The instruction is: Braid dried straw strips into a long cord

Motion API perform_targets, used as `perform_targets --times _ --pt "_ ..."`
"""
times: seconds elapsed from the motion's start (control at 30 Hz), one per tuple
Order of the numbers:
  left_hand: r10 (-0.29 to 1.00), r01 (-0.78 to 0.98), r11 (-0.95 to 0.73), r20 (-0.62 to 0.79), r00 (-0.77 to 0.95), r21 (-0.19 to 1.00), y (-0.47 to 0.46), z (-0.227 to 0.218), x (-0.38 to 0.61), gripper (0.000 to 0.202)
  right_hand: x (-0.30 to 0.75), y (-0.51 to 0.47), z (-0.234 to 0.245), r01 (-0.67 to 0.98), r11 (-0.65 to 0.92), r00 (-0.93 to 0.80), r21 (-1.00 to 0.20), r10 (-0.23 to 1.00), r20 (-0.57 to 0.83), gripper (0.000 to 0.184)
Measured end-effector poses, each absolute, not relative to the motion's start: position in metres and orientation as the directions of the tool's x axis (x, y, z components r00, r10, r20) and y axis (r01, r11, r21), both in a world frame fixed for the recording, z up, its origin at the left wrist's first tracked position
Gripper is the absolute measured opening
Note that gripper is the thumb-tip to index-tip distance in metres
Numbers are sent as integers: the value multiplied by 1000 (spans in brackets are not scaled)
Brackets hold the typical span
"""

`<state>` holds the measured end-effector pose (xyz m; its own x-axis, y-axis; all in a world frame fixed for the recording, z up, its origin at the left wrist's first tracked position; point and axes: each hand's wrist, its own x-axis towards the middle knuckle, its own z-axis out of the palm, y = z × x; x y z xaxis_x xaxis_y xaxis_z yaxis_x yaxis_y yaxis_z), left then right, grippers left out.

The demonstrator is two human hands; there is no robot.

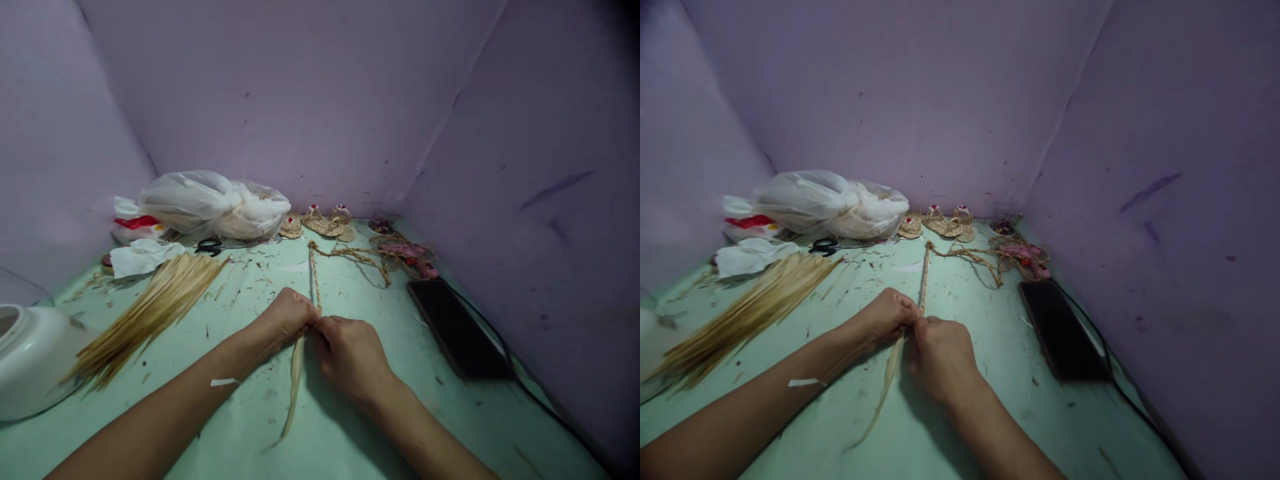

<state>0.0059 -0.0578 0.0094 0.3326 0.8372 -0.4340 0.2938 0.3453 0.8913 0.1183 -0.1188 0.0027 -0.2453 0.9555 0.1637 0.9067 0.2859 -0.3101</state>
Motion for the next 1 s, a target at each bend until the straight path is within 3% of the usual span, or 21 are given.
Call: perform_targets --times 0.1,0.2,0.27,0.3,0.37,0.43,0.67,0.8,0.9,1.0 --pt "824 301 337 -434 364 892 -55 9 3 6 123 -115 4 848 217 -160 -484 974 158 20" --pt "798 331 326 -445 405 886 -53 12 0 12 130 -106 4 695 35 121 -718 979 164 28" --pt "789 327 308 -432 437 893 -53 12 -1 15 131 -99 2 455 -61 184 -888 983 27 23" --pt "791 322 296 -420 446 899 -54 13 -2 15 131 -96 2 307 -125 134 -944 987 -88 20" --pt "797 324 272 -401 452 906 -54 13 -3 12 129 -91 0 76 -283 -22 -956 958 -285 16" --pt "795 353 246 -396 459 903 -53 13 -4 9 126 -87 -1 27 -362 -93 -932 927 -363 14" --pt "808 607 -21 -344 478 795 -45 18 -13 11 127 -78 -9 74 -288 -82 -955 952 -294 13" --pt "856 769 -50 -368 362 638 -50 27 -14 12 125 -78 -13 97 -259 -33 -961 964 -263 8" --pt "910 826 -87 -293 293 557 -68 31 -5 9 121 -81 -12 42 -266 -11 -963 964 -266 8" --pt "945 803 -96 -200 260 589 -93 28 9 6 118 -83 -12 -52 -265 24 -963 963 -267 6"
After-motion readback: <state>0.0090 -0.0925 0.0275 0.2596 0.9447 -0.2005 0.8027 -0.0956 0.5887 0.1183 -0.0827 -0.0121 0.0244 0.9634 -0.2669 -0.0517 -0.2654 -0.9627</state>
